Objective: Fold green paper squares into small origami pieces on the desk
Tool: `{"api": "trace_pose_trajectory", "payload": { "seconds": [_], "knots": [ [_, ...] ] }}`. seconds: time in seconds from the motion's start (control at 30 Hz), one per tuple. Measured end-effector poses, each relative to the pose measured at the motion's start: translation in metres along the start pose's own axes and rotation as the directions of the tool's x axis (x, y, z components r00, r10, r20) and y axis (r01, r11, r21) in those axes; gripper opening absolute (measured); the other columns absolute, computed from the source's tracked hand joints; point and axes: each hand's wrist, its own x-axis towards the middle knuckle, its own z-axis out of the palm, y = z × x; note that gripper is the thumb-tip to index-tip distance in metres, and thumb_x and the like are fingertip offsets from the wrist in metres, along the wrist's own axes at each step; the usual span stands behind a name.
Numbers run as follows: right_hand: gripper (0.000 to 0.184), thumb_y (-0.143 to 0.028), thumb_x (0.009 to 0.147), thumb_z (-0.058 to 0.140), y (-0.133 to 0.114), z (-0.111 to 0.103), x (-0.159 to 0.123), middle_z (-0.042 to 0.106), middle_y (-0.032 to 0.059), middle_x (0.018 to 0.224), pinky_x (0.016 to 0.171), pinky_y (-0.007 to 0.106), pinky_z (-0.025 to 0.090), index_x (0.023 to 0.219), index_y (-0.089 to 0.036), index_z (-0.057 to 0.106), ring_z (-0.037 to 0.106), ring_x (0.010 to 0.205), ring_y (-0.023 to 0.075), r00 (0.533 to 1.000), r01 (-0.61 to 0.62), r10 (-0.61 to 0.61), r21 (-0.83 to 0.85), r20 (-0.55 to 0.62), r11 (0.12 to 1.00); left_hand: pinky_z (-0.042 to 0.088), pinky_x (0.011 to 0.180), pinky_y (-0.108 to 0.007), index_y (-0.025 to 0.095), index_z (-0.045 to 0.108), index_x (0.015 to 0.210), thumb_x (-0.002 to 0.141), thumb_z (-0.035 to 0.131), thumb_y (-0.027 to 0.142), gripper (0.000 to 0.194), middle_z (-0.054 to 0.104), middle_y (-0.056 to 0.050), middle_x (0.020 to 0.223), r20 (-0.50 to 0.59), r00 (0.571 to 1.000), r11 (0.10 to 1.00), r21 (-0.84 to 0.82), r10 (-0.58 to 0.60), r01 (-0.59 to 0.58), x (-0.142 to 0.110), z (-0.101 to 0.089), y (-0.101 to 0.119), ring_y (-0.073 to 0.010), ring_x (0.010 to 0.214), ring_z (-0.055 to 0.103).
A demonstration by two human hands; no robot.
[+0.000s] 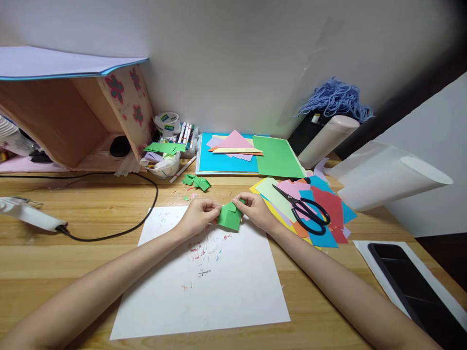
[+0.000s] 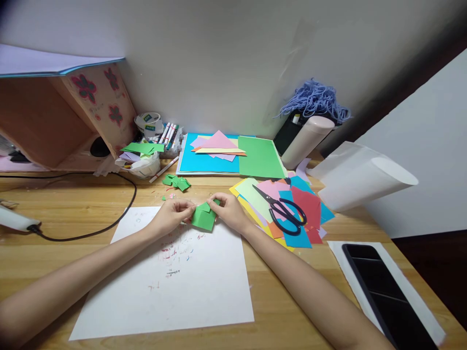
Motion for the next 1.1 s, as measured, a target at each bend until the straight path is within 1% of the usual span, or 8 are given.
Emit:
{"api": "trace_pose_trajectory", "payload": {
  "seconds": [0.2,0.3,0.43,0.57,0.7,0.83,0.97,1.1],
  "knots": [
    [0.034,-0.048,0.079,0.054,0.0034,-0.0024,0.0023,0.053,-0.0015,0.059,0.044,0.022,0.043,0.070,-0.016,0.056,0.051,0.046,0.0096,1.000,-0.007,0.007,0.043,-0.015,0.999,0.047,0.054,-0.023,0.013,0.056,0.060,0.070,0.058,0.030,0.020,0.059,0.000,0.058,0.010,1.000,0.998,-0.047,-0.027,0.028,-0.0013,-0.0002,-0.0011,-0.0116,0.054,0.058],
    [0.035,-0.049,0.081,0.050,0.0019,-0.0045,0.0026,0.053,-0.0016,0.058,0.046,0.022,0.042,0.071,-0.016,0.056,0.051,0.046,0.0097,1.000,0.012,-0.012,0.000,-0.016,1.000,0.050,0.058,-0.025,0.013,0.056,0.063,0.071,0.057,0.032,0.021,0.062,-0.002,0.062,0.029,0.998,0.991,-0.118,-0.054,0.057,-0.0009,0.0000,-0.0015,-0.0145,0.059,0.062],
    [0.034,-0.048,0.082,0.049,-0.0032,-0.0035,-0.0004,0.052,-0.0015,0.061,0.050,0.023,0.042,0.072,-0.016,0.056,0.051,0.049,0.0101,0.998,0.052,-0.048,-0.087,0.050,0.995,0.050,0.059,-0.024,0.011,0.060,0.069,0.076,0.052,0.037,0.028,0.062,-0.003,0.064,-0.001,0.998,0.985,-0.162,-0.065,0.064,0.0007,-0.0014,-0.0016,-0.0114,0.058,0.059],
    [0.031,-0.044,0.083,0.049,-0.0050,-0.0012,-0.0030,0.054,-0.0004,0.063,0.054,0.024,0.040,0.073,-0.016,0.059,0.052,0.056,0.0116,0.988,0.112,-0.089,-0.191,0.124,0.975,0.048,0.060,-0.024,0.011,0.062,0.070,0.074,0.060,0.043,0.033,0.061,-0.004,0.065,0.044,0.999,0.999,-0.054,-0.007,0.010,-0.0006,-0.0026,-0.0019,-0.0114,0.060,0.057],
    [0.028,-0.040,0.081,0.054,-0.0024,-0.0011,-0.0022,0.055,0.0002,0.063,0.056,0.024,0.037,0.069,-0.016,0.060,0.049,0.061,0.0121,0.989,0.139,-0.122,-0.243,0.085,0.960,0.045,0.057,-0.023,0.012,0.060,0.065,0.071,0.063,0.043,0.032,0.060,-0.003,0.064,0.058,0.996,0.995,0.078,0.064,-0.068,-0.0026,-0.0021,-0.0028,-0.0110,0.058,0.054],
    [0.029,-0.040,0.082,0.052,-0.0023,-0.0018,-0.0011,0.052,-0.0006,0.063,0.056,0.023,0.036,0.067,-0.016,0.058,0.046,0.060,0.0114,0.992,0.114,-0.101,-0.199,0.076,0.973,0.045,0.058,-0.024,0.012,0.060,0.067,0.074,0.061,0.041,0.030,0.061,-0.004,0.066,0.085,0.994,0.994,0.085,0.066,-0.073,-0.0020,-0.0022,-0.0037,-0.0115,0.059,0.055],
    [0.034,-0.040,0.085,0.048,-0.0041,-0.0023,-0.0012,0.042,-0.0028,0.058,0.053,0.023,0.031,0.061,-0.016,0.051,0.040,0.056,0.0100,0.990,0.132,-0.114,-0.230,0.088,0.964,0.044,0.057,-0.024,0.012,0.060,0.069,0.073,0.063,0.040,0.028,0.062,-0.005,0.067,0.117,0.992,0.994,0.094,0.049,-0.060,-0.0003,-0.0033,-0.0052,-0.0109,0.059,0.055],
    [0.034,-0.041,0.085,0.046,-0.0042,-0.0024,-0.0017,0.042,-0.0027,0.058,0.053,0.023,0.031,0.062,-0.016,0.050,0.040,0.057,0.0099,0.988,0.143,-0.122,-0.251,0.098,0.957,0.044,0.059,-0.024,0.012,0.062,0.075,0.069,0.067,0.036,0.025,0.063,-0.003,0.067,0.149,0.989,0.997,0.072,0.008,-0.019,0.0010,-0.0041,-0.0074,-0.0109,0.060,0.056]
  ]
}}
